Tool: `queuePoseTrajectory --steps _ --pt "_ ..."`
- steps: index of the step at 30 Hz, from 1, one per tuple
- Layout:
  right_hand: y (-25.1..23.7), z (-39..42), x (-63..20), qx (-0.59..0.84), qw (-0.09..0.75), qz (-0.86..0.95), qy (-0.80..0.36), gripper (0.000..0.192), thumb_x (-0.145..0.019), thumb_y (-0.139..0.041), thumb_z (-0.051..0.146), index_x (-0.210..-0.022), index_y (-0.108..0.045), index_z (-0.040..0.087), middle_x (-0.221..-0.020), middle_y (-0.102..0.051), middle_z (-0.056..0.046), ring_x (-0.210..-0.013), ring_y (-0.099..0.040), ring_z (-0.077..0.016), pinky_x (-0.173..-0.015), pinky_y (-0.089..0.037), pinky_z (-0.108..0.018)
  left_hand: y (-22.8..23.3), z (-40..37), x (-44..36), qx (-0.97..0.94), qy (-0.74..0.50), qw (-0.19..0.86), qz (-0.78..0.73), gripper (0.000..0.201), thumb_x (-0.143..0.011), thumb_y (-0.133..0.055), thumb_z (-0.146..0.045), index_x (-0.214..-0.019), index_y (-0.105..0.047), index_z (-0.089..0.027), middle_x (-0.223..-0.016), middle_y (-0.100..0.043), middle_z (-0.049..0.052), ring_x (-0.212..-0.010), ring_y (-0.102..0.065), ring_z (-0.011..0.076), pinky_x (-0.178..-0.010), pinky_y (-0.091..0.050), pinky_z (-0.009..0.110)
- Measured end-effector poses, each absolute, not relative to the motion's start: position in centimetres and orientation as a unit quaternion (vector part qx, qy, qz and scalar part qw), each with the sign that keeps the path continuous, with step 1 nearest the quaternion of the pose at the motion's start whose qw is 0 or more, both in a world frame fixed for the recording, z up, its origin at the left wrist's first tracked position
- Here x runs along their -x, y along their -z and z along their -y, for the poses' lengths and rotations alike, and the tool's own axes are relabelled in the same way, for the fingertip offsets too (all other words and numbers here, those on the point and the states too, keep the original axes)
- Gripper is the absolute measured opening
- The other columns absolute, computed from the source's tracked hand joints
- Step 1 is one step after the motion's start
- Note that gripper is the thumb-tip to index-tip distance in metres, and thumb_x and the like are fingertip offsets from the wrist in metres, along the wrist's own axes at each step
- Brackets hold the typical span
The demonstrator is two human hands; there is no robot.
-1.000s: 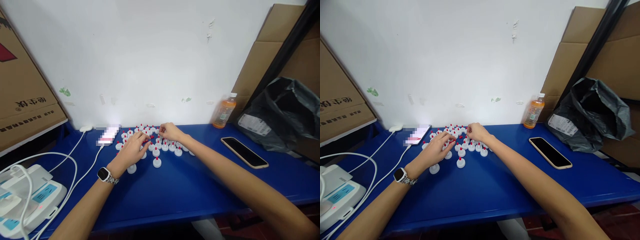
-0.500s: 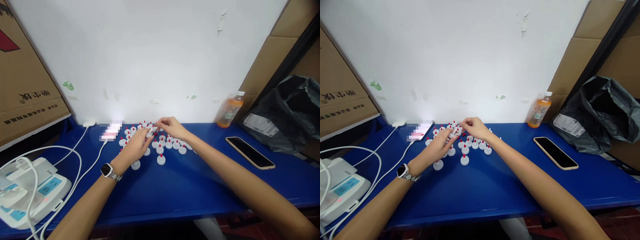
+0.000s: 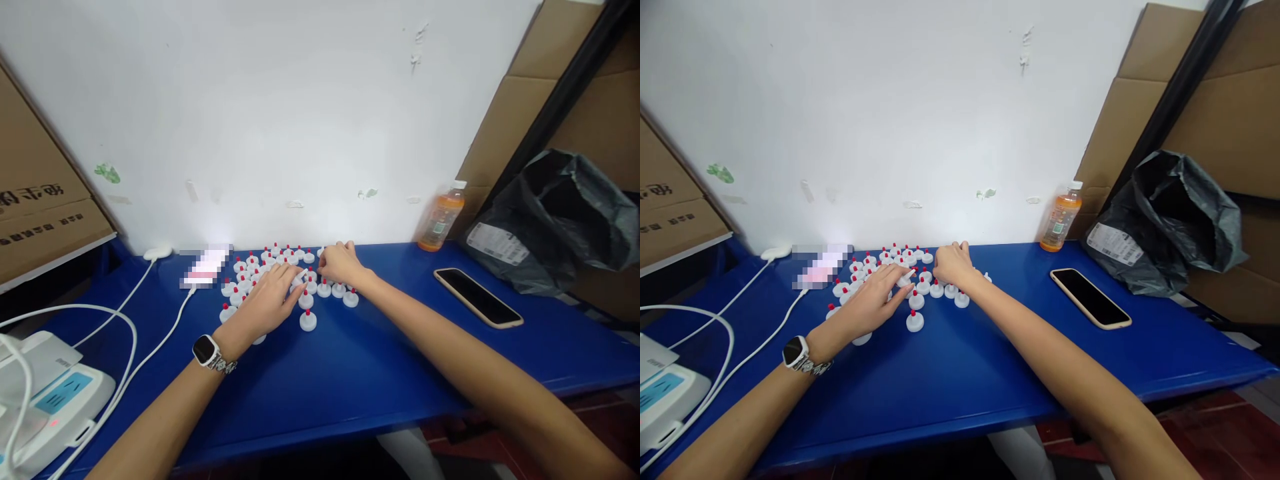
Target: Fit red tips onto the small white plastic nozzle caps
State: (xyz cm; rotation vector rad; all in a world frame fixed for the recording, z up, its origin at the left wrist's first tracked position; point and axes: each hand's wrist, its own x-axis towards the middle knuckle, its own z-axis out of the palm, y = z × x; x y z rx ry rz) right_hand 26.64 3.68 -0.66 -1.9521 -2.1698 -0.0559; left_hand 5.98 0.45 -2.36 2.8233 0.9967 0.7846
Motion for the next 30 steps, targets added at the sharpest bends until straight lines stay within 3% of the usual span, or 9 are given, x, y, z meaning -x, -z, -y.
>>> queuePoseTrajectory --steps 3,6,9,14,19,25,30 --pt "0.6 -3.2 -26.7 0.633 0.264 0.726 -0.053 0.013 -0.082 -0.06 0.023 -0.079 -0.071 0.017 -0.086 -0.073 -0.01 -0.097 -0.061 -0.0255 -0.09 -0.039 -0.04 2.4 -0.5 -6.0 -0.909 -0.259 0.023 -0.325 0.032 -0.102 -0.037 -0.037 -0.121 -0.052 -0.017 -0.114 -0.06 0.012 -0.108 -0.054 0.0273 -0.097 -0.046 0.047" --pt "0.6 -2.0 -26.1 0.522 0.424 0.7 -0.241 0.013 -0.085 -0.059 0.026 -0.088 -0.066 0.015 -0.086 -0.073 -0.007 -0.077 -0.065 -0.0174 -0.074 -0.048 -0.03 2.3 -0.4 -5.8 -0.905 -0.268 0.027 -0.329 0.032 -0.103 -0.036 -0.037 -0.123 -0.051 -0.017 -0.114 -0.06 0.011 -0.107 -0.054 0.0266 -0.096 -0.046 0.045" --pt "0.9 -0.8 -25.2 0.419 0.502 0.67 -0.352 0.023 -0.085 -0.064 0.038 -0.088 -0.067 0.015 -0.078 -0.07 -0.004 -0.069 -0.063 -0.0146 -0.067 -0.049 -0.027 2.1 -0.2 -5.6 -0.902 -0.269 0.02 -0.337 0.033 -0.103 -0.035 -0.037 -0.124 -0.051 -0.017 -0.114 -0.06 0.011 -0.108 -0.054 0.0269 -0.096 -0.046 0.045" --pt "1.4 0.2 -24.3 0.391 0.536 0.622 -0.416 0.038 -0.072 -0.077 0.049 -0.09 -0.07 0.017 -0.075 -0.069 -0.002 -0.066 -0.06 -0.0132 -0.063 -0.047 -0.026 1.9 0.0 -5.2 -0.9 -0.279 0.034 -0.334 0.03 -0.103 -0.034 -0.037 -0.122 -0.051 -0.019 -0.113 -0.061 0.011 -0.105 -0.055 0.0259 -0.094 -0.047 0.045" --pt "1.5 0.2 -24.5 0.391 0.536 0.601 -0.446 0.037 -0.065 -0.083 0.049 -0.073 -0.068 0.016 -0.07 -0.068 -0.002 -0.061 -0.056 -0.0113 -0.059 -0.044 -0.025 1.9 0.2 -5.0 -0.903 -0.285 0.048 -0.318 0.031 -0.104 -0.033 -0.036 -0.125 -0.047 -0.018 -0.119 -0.06 0.012 -0.11 -0.055 0.0258 -0.097 -0.047 0.044" --pt "1.1 0.4 -23.8 0.412 0.55 0.594 -0.419 0.041 -0.065 -0.081 0.054 -0.075 -0.07 0.015 -0.068 -0.066 -0.001 -0.059 -0.051 -0.0106 -0.055 -0.039 -0.025 1.8 0.6 -4.9 -0.91 -0.272 0.029 -0.312 0.047 -0.104 -0.032 -0.038 -0.145 -0.031 -0.015 -0.141 -0.05 0.017 -0.132 -0.047 0.0284 -0.11 -0.041 0.048" --pt "1.1 0.5 -22.7 0.4 0.559 0.601 -0.408 0.043 -0.066 -0.079 0.057 -0.072 -0.064 0.017 -0.065 -0.062 0.0 -0.057 -0.051 -0.0109 -0.055 -0.04 -0.025 1.8 1.0 -4.9 -0.894 -0.288 0.072 -0.335 0.059 -0.104 -0.032 -0.04 -0.155 -0.014 -0.017 -0.154 -0.036 0.02 -0.142 -0.039 0.0304 -0.112 -0.039 0.053"
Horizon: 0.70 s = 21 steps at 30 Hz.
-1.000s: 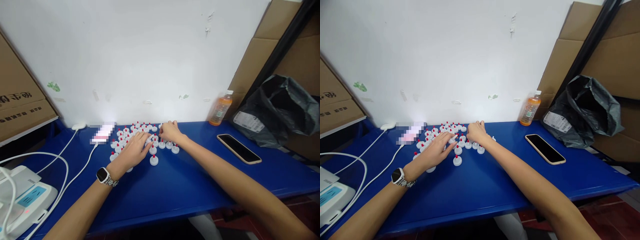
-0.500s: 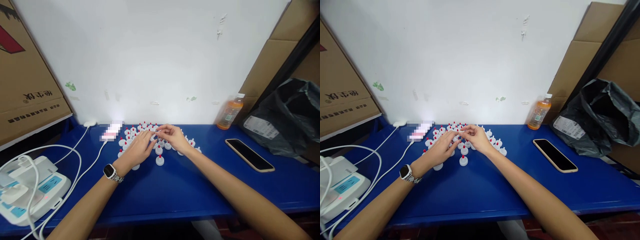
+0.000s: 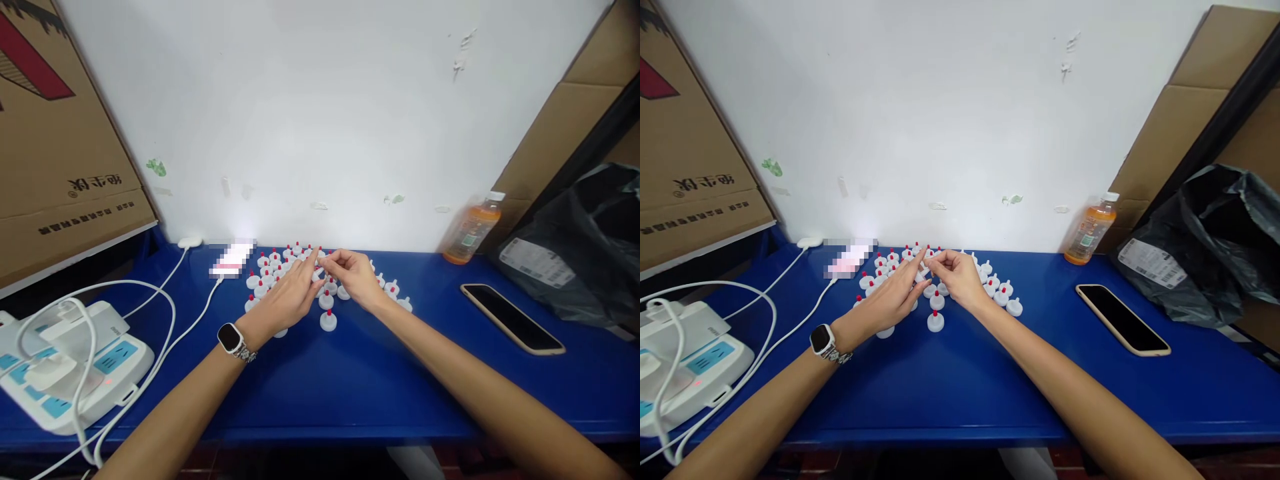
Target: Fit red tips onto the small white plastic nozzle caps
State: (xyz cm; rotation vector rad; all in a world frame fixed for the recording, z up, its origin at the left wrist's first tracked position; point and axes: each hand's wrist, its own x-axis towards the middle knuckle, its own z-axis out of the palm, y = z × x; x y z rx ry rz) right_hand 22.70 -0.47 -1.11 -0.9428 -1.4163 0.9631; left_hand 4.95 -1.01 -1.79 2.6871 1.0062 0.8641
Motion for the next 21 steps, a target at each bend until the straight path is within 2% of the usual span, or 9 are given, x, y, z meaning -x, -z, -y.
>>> queuePoseTrajectory --steps 5,10,13,16,21 --pt "1.2 0.4 -22.1 0.377 0.562 0.622 -0.395 0.042 -0.071 -0.076 0.056 -0.069 -0.057 0.019 -0.062 -0.059 0.001 -0.055 -0.052 -0.0112 -0.056 -0.043 -0.026 1.9 0.8 -4.9 -0.888 -0.299 0.104 -0.333 0.061 -0.104 -0.032 -0.041 -0.157 -0.011 -0.02 -0.157 -0.032 0.018 -0.145 -0.034 0.0291 -0.116 -0.034 0.051" --pt "0.3 -1.5 -23.1 0.408 0.507 0.695 -0.305 0.03 -0.081 -0.068 0.047 -0.076 -0.06 0.018 -0.067 -0.064 -0.001 -0.06 -0.056 -0.0129 -0.057 -0.044 -0.026 1.8 -0.5 -3.8 -0.874 -0.316 0.071 -0.362 0.068 -0.1 -0.042 -0.044 -0.156 -0.011 -0.02 -0.138 -0.051 0.017 -0.129 -0.05 0.0306 -0.108 -0.041 0.052" --pt "0.0 -3.2 -23.7 0.456 0.472 0.721 -0.222 0.017 -0.08 -0.068 0.033 -0.08 -0.063 0.017 -0.072 -0.067 -0.002 -0.064 -0.058 -0.0135 -0.06 -0.045 -0.026 1.6 -1.4 -2.5 -0.859 -0.323 0.033 -0.396 0.057 -0.1 -0.043 -0.044 -0.15 -0.03 -0.019 -0.123 -0.059 0.012 -0.117 -0.054 0.029 -0.104 -0.043 0.05" --pt "0.3 -4.4 -23.7 0.474 0.395 0.762 -0.195 0.008 -0.078 -0.066 0.024 -0.076 -0.064 0.017 -0.068 -0.066 -0.001 -0.063 -0.059 -0.0135 -0.06 -0.044 -0.026 1.4 -1.8 -1.5 -0.854 -0.311 0.031 -0.415 0.043 -0.101 -0.04 -0.041 -0.137 -0.047 -0.02 -0.116 -0.06 0.01 -0.11 -0.055 0.0276 -0.097 -0.046 0.047" --pt "1.1 -4.5 -23.7 0.45 0.291 0.826 -0.176 0.008 -0.078 -0.063 0.018 -0.071 -0.065 0.016 -0.065 -0.065 0.001 -0.062 -0.057 -0.0118 -0.063 -0.041 -0.024 1.7 -1.7 -1.9 -0.868 -0.303 0.023 -0.394 0.036 -0.101 -0.039 -0.038 -0.13 -0.052 -0.021 -0.114 -0.061 0.009 -0.108 -0.056 0.0263 -0.097 -0.045 0.047"
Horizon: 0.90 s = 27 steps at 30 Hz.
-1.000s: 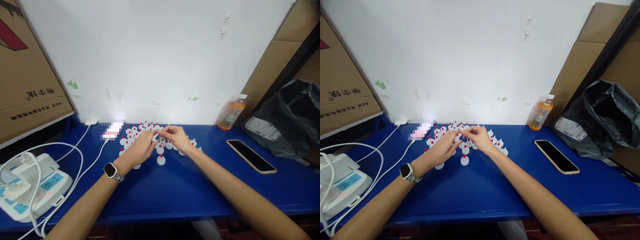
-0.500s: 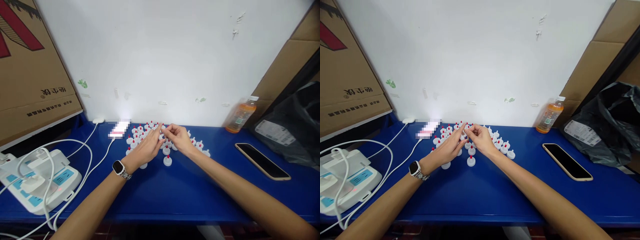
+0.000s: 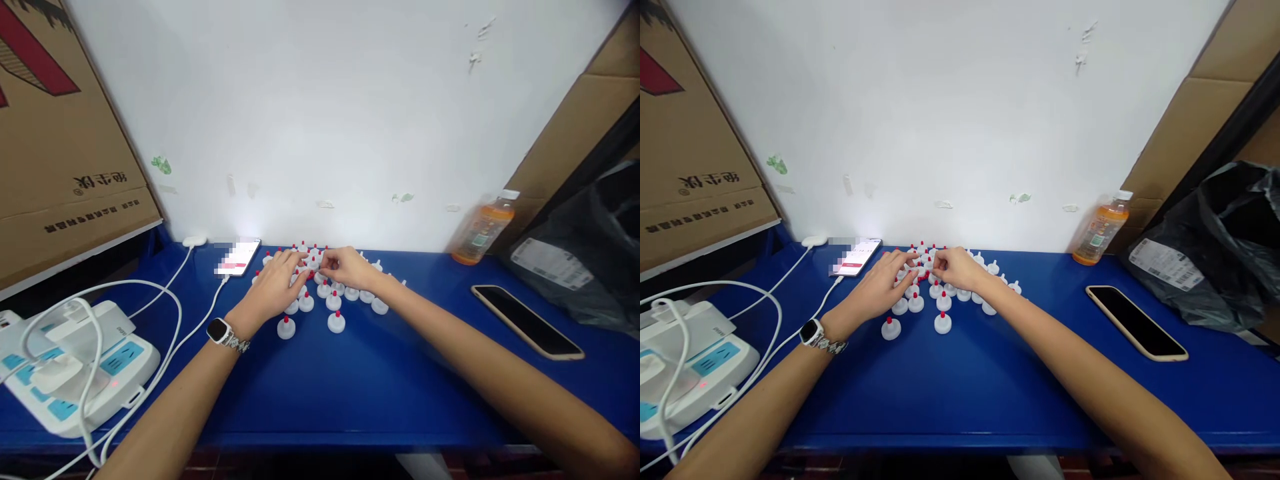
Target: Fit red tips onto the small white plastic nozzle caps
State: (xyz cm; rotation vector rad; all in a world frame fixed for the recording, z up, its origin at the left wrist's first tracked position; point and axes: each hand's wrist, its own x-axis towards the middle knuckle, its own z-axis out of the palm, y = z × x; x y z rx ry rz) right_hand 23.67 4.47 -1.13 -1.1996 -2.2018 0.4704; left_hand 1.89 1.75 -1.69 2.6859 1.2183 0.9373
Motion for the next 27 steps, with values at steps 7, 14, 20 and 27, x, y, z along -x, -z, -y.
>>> queuePoseTrajectory --steps 7,14,20,27 --pt "0.3 -4.8 -26.4 0.488 0.291 0.813 -0.13 0.019 -0.087 -0.057 0.028 -0.081 -0.072 0.017 -0.074 -0.07 -0.002 -0.068 -0.058 -0.0139 -0.066 -0.04 -0.025 1.5 -1.5 -3.7 -0.879 -0.313 0.041 -0.357 0.031 -0.101 -0.041 -0.035 -0.124 -0.056 -0.022 -0.117 -0.063 0.007 -0.111 -0.056 0.0254 -0.098 -0.046 0.045" --pt "0.6 -8.9 -29.1 0.632 0.212 0.745 -0.001 0.029 -0.086 -0.058 0.032 -0.106 -0.073 0.017 -0.092 -0.073 -0.009 -0.097 -0.058 -0.0259 -0.088 -0.039 -0.036 0.5 -2.8 -6.6 -0.873 -0.275 0.035 -0.401 0.022 -0.096 -0.048 -0.033 -0.106 -0.062 -0.02 -0.104 -0.065 0.008 -0.097 -0.061 0.0265 -0.084 -0.05 0.044" --pt "1.0 -10.4 -29.1 0.648 0.169 0.742 0.038 0.031 -0.085 -0.058 0.035 -0.107 -0.073 0.018 -0.104 -0.071 -0.014 -0.11 -0.05 -0.0323 -0.096 -0.03 -0.046 1.5 -3.4 -6.9 -0.858 -0.3 0.038 -0.415 0.02 -0.095 -0.049 -0.034 -0.104 -0.062 -0.021 -0.104 -0.064 0.008 -0.097 -0.061 0.0271 -0.082 -0.05 0.044" --pt "1.2 -9.8 -29.8 0.649 0.206 0.732 0.002 0.019 -0.087 -0.056 0.025 -0.087 -0.074 0.018 -0.091 -0.074 -0.008 -0.099 -0.058 -0.0234 -0.096 -0.03 -0.042 1.9 -2.6 -6.3 -0.858 -0.291 0.059 -0.419 0.018 -0.096 -0.049 -0.032 -0.101 -0.062 -0.021 -0.105 -0.063 0.007 -0.1 -0.06 0.0263 -0.089 -0.049 0.044"
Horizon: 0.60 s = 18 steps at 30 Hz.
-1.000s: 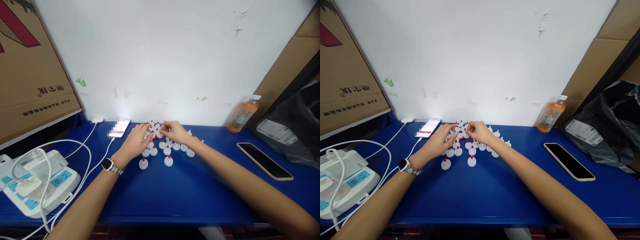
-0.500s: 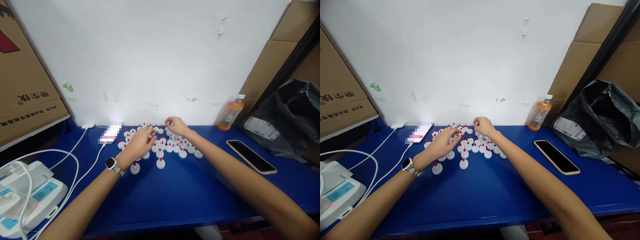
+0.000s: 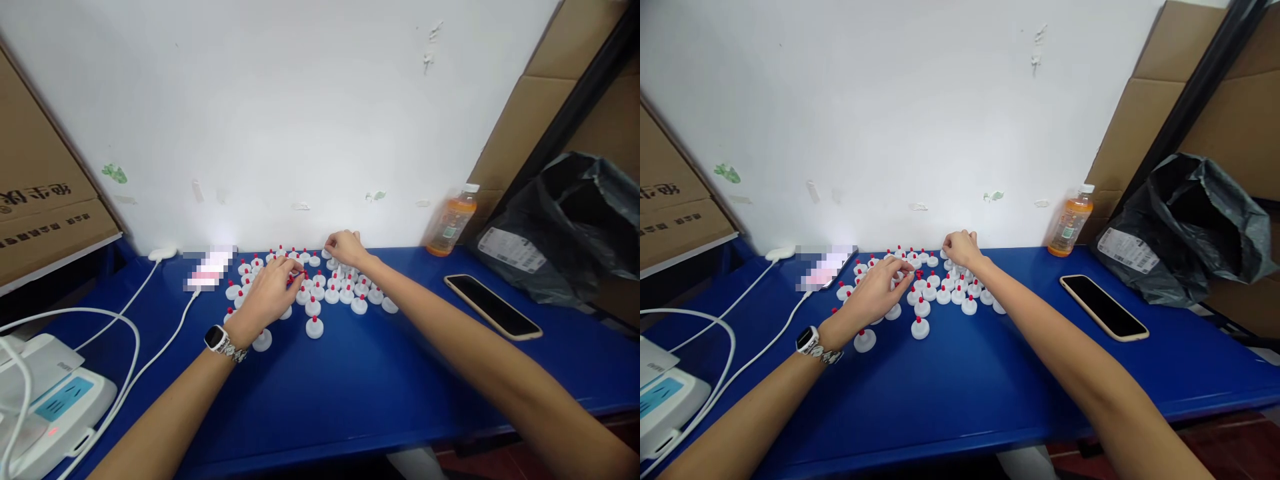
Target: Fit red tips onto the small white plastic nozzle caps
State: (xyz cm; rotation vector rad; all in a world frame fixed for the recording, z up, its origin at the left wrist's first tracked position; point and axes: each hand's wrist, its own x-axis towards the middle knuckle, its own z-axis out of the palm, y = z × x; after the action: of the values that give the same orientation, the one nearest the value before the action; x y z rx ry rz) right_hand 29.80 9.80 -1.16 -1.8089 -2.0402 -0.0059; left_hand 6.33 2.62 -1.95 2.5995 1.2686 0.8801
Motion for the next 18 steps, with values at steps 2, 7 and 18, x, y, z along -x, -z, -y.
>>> queuePoseTrajectory --steps 2,7,18 --pt "0.7 -8.5 -29.1 0.622 0.288 0.728 -0.029 0.02 -0.088 -0.057 0.027 -0.088 -0.074 0.018 -0.089 -0.074 -0.006 -0.089 -0.06 -0.0194 -0.091 -0.036 -0.037 1.9 -2.4 -6.4 -0.855 -0.302 0.052 -0.418 0.021 -0.097 -0.048 -0.034 -0.106 -0.061 -0.02 -0.109 -0.062 0.008 -0.104 -0.059 0.0266 -0.09 -0.049 0.044" --pt "-0.1 -4.0 -25.6 0.466 0.458 0.722 -0.227 0.026 -0.084 -0.064 0.038 -0.088 -0.074 0.015 -0.081 -0.074 -0.004 -0.07 -0.058 -0.0146 -0.067 -0.043 -0.027 1.8 -1.9 -6.5 -0.844 -0.348 0.028 -0.408 0.04 -0.097 -0.05 -0.041 -0.131 -0.049 -0.019 -0.121 -0.058 0.011 -0.11 -0.056 0.0278 -0.093 -0.048 0.044" --pt "0.8 -7.5 -25.3 0.541 0.174 0.822 -0.042 0.012 -0.082 -0.066 0.029 -0.082 -0.075 0.021 -0.085 -0.075 -0.004 -0.09 -0.065 -0.0221 -0.09 -0.036 -0.037 2.4 -2.2 -3.7 -0.856 -0.282 0.068 -0.428 0.035 -0.102 -0.038 -0.039 -0.128 -0.051 -0.019 -0.124 -0.061 0.01 -0.117 -0.053 0.0282 -0.101 -0.042 0.05"
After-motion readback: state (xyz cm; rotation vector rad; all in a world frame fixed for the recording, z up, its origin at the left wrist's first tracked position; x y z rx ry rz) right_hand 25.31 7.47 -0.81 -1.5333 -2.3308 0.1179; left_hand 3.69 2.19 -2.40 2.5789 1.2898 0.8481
